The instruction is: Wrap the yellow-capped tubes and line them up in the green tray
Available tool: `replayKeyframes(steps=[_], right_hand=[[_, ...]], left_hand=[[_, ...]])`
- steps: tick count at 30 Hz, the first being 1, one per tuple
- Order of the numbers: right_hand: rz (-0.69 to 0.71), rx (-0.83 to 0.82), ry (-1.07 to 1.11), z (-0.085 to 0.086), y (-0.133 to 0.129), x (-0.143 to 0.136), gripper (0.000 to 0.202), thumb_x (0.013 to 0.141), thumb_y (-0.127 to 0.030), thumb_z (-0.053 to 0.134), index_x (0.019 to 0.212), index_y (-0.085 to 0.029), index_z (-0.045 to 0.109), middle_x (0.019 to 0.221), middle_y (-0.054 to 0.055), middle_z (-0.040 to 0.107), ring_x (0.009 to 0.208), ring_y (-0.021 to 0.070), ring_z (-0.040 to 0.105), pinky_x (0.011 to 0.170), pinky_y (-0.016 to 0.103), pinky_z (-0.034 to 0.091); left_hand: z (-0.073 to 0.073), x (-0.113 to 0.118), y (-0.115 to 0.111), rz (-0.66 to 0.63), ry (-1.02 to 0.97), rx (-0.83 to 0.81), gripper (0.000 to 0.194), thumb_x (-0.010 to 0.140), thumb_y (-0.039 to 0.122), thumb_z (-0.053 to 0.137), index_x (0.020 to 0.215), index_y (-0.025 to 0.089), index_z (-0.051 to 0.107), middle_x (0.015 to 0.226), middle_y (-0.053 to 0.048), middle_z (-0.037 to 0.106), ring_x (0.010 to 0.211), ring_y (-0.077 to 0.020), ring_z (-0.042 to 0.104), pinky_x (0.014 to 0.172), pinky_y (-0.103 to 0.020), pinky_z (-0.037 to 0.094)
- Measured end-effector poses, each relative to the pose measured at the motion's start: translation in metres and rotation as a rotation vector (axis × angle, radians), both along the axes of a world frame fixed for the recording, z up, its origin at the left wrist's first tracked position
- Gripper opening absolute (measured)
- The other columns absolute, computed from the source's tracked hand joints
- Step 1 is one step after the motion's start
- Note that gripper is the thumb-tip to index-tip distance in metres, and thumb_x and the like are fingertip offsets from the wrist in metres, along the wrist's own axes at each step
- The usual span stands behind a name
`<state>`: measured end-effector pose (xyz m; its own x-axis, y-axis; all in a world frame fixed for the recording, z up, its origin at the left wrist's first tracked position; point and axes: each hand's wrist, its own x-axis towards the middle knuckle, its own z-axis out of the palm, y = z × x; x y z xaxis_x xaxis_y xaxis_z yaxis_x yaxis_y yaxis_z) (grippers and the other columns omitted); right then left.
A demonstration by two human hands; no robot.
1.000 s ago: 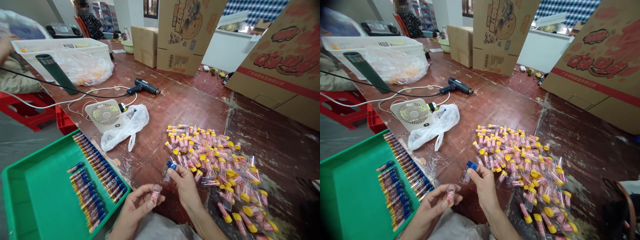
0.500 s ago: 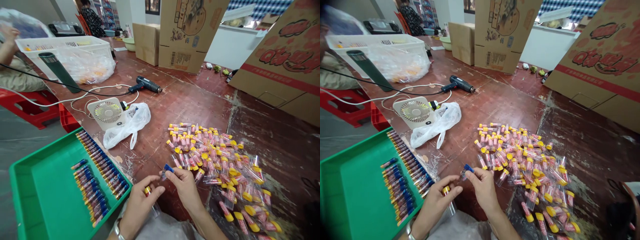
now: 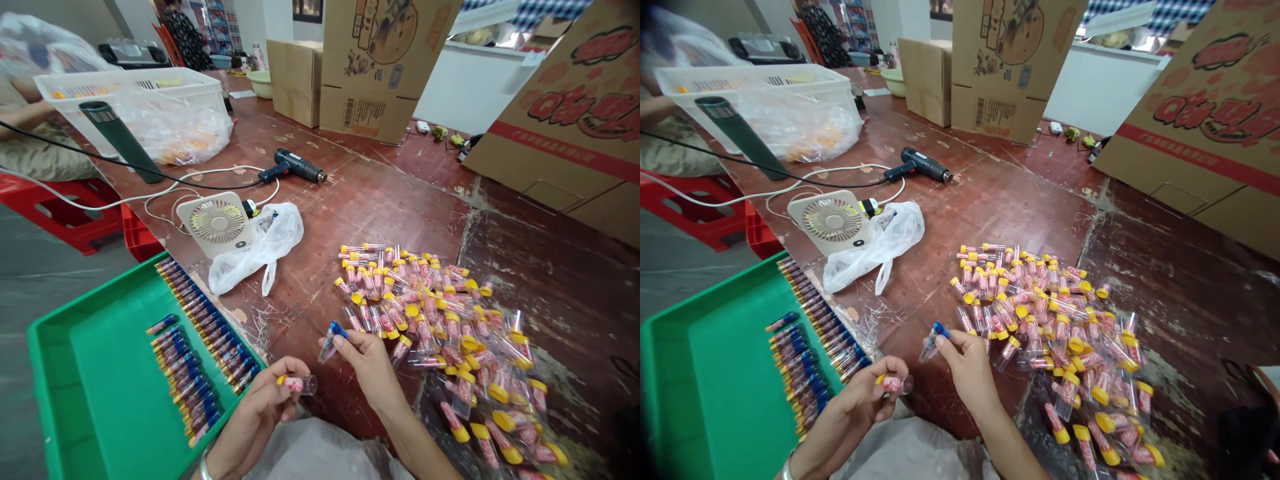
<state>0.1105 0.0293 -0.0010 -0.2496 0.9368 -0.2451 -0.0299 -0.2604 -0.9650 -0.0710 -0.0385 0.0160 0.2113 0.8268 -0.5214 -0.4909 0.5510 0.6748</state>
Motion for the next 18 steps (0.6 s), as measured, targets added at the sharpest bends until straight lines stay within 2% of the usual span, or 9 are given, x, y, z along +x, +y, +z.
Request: replayKeyframes(steps=[5,7,9,11,13,18], right_hand=[[0.016,0.006,0.053,0.001,0.001,-0.001,0.028,0.086,-0.043,0.064,0.095,-0.020,0.078,0.087,0.007,0.076,0.080,0.0254,0.066,0.084,0.040,0.047],[-0.010,0.002,0.044,-0.002,0.000,0.000,0.024,0.083,-0.041,0.067,0.083,-0.019,0.077,0.077,0.005,0.074,0.074,0.0226,0.063,0.078,0.036,0.046],[-0.079,-0.010,0.031,-0.006,0.000,-0.001,0.025,0.079,-0.039,0.073,0.065,-0.019,0.070,0.061,-0.001,0.065,0.061,0.0171,0.055,0.066,0.030,0.042],[-0.157,-0.019,0.035,-0.010,0.000,-0.001,0.032,0.074,-0.038,0.077,0.054,-0.019,0.059,0.052,-0.005,0.053,0.053,0.0128,0.043,0.057,0.027,0.034],[-0.198,-0.027,0.057,-0.012,0.000,-0.003,0.036,0.072,-0.037,0.078,0.053,-0.020,0.053,0.052,-0.007,0.046,0.052,0.0115,0.036,0.055,0.027,0.029],[-0.238,-0.034,0.088,-0.011,-0.001,-0.006,0.037,0.072,-0.037,0.078,0.056,-0.020,0.049,0.056,-0.007,0.042,0.056,0.0123,0.032,0.056,0.027,0.028]], left_hand=[[-0.004,0.001,-0.006,0.009,0.050,-0.023,0.023,0.080,0.023,0.069,0.102,0.017,0.071,0.091,-0.004,0.063,0.077,-0.0138,0.052,0.072,-0.023,0.043],[-0.006,0.003,-0.005,0.008,0.061,-0.014,0.026,0.082,0.026,0.069,0.106,0.017,0.070,0.100,-0.007,0.066,0.088,-0.0173,0.056,0.080,-0.027,0.044],[-0.007,0.005,-0.004,0.015,0.068,0.001,0.027,0.082,0.028,0.070,0.108,0.017,0.070,0.104,-0.008,0.067,0.095,-0.0200,0.059,0.085,-0.029,0.044],[-0.008,0.006,-0.004,0.032,0.067,0.011,0.028,0.082,0.028,0.071,0.107,0.017,0.070,0.103,-0.008,0.069,0.097,-0.0214,0.061,0.086,-0.030,0.044],[-0.009,0.008,-0.006,0.044,0.053,0.014,0.027,0.080,0.028,0.073,0.105,0.017,0.070,0.102,-0.008,0.070,0.096,-0.0217,0.062,0.084,-0.030,0.046],[-0.013,0.011,-0.011,0.066,0.053,0.023,0.025,0.077,0.027,0.077,0.100,0.019,0.070,0.097,-0.006,0.072,0.093,-0.0212,0.066,0.083,-0.029,0.047]])
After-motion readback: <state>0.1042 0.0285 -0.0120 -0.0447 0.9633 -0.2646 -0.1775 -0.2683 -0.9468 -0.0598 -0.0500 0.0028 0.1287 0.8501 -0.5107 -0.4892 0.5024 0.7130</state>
